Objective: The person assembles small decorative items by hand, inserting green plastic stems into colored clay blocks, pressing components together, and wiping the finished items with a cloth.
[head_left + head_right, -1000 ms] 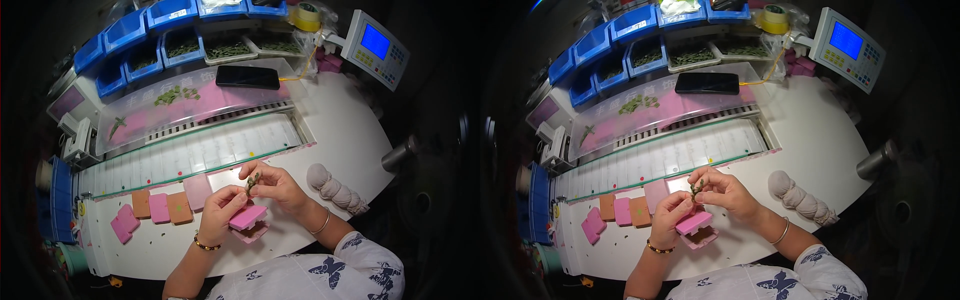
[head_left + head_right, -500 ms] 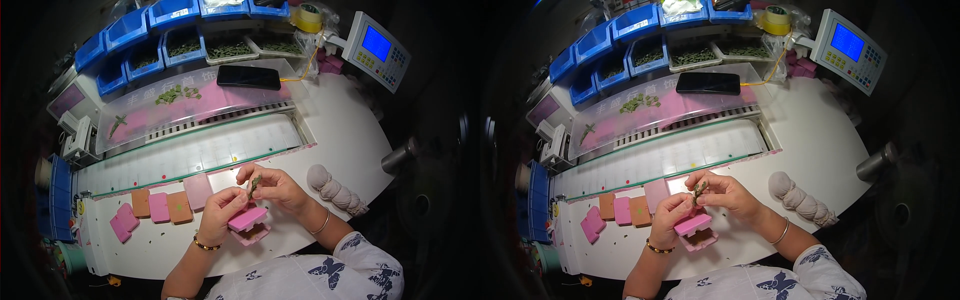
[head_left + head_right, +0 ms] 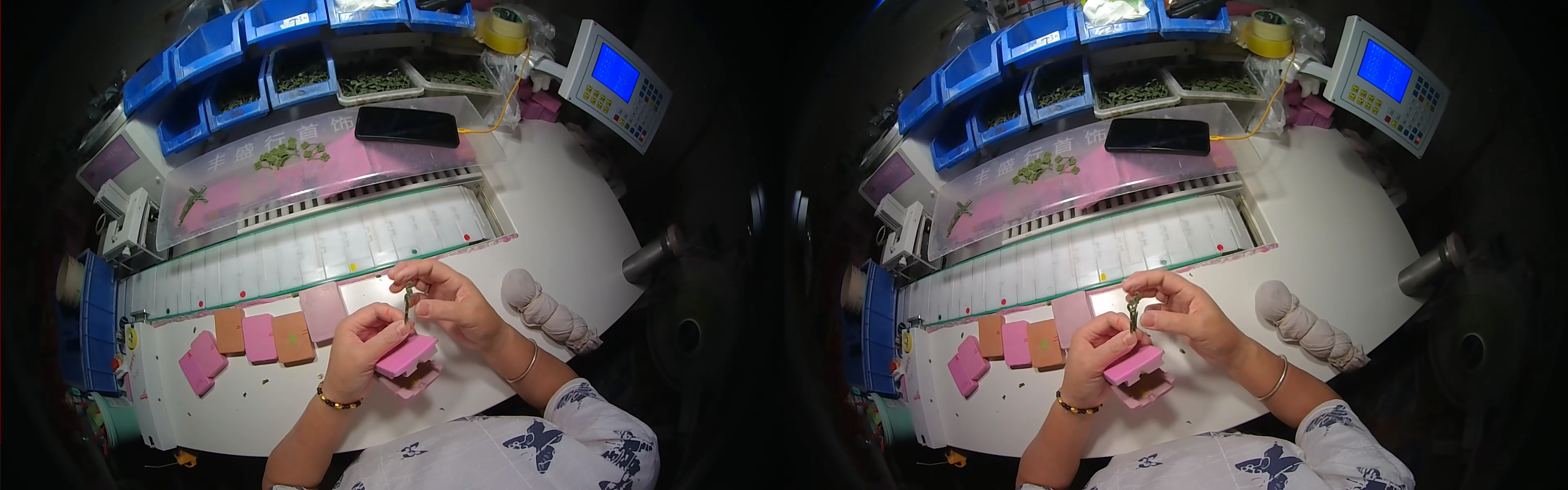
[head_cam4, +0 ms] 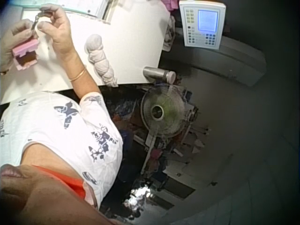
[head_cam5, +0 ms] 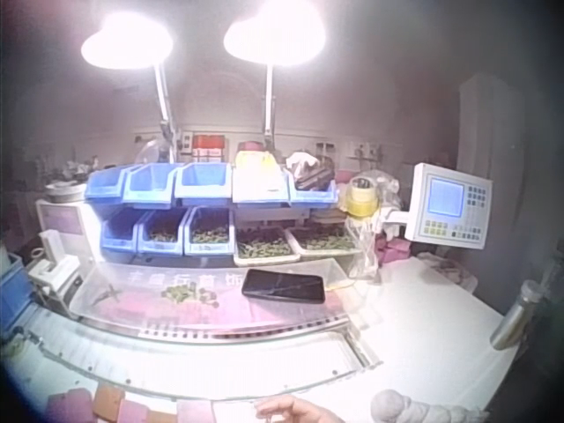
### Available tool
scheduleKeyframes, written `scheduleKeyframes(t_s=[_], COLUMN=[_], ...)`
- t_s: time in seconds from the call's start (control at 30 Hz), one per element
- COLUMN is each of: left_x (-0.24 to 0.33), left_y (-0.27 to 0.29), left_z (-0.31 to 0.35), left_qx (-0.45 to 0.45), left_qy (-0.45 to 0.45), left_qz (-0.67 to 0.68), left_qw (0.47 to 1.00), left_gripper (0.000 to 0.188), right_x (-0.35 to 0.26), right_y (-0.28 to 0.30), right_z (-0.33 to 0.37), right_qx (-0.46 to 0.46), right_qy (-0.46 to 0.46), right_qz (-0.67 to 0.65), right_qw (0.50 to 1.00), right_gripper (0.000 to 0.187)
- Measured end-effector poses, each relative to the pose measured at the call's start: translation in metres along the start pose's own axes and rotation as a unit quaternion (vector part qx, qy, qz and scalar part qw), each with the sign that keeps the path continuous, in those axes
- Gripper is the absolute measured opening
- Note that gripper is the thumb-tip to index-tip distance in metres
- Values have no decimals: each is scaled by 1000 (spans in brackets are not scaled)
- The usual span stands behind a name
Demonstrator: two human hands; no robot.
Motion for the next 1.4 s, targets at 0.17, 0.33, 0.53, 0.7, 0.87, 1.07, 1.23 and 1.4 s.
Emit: scheduleKeyframes(t_s=[0.17,0.33,0.53,0.7,0.87,1.07,1.23,1.4], left_x=[0,-1,-2,-2,0,1,-1,-2], left_y=[-6,-10,-11,-13,-14,-12,-13,-13], left_z=[0,-1,-1,-1,-2,0,-1,-2], left_qx=[48,80,88,90,89,89,92,103], left_qy=[-77,-170,-255,-300,-309,-307,-314,-304], left_qz=[-156,-264,-339,-365,-366,-372,-363,-383], left_qw=[984,946,901,877,874,872,872,866], left_gripper=[7,6,7,7,8,10,11,10], right_x=[-5,-7,-8,-7,-10,-6,-7,-6], right_y=[3,-2,-2,0,-2,-2,-3,-2], right_z=[2,3,4,4,4,3,3,3], right_qx=[44,67,62,69,72,73,85,92], right_qy=[87,142,179,196,196,183,198,196], right_qz=[57,140,196,242,245,231,251,245], right_qw=[994,978,962,948,947,953,943,945], right_gripper=[34,22,22,23,22,26,31,29])
Point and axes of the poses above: each hand's wrist, its own z-axis away from the middle knuckle, its own y-axis out of the back of the hand, x = y × z, the point moved 1 cm from there along -z, towards the middle knuckle, and after that the axes turned 9 degrees about -y, right-handed, at the moved point
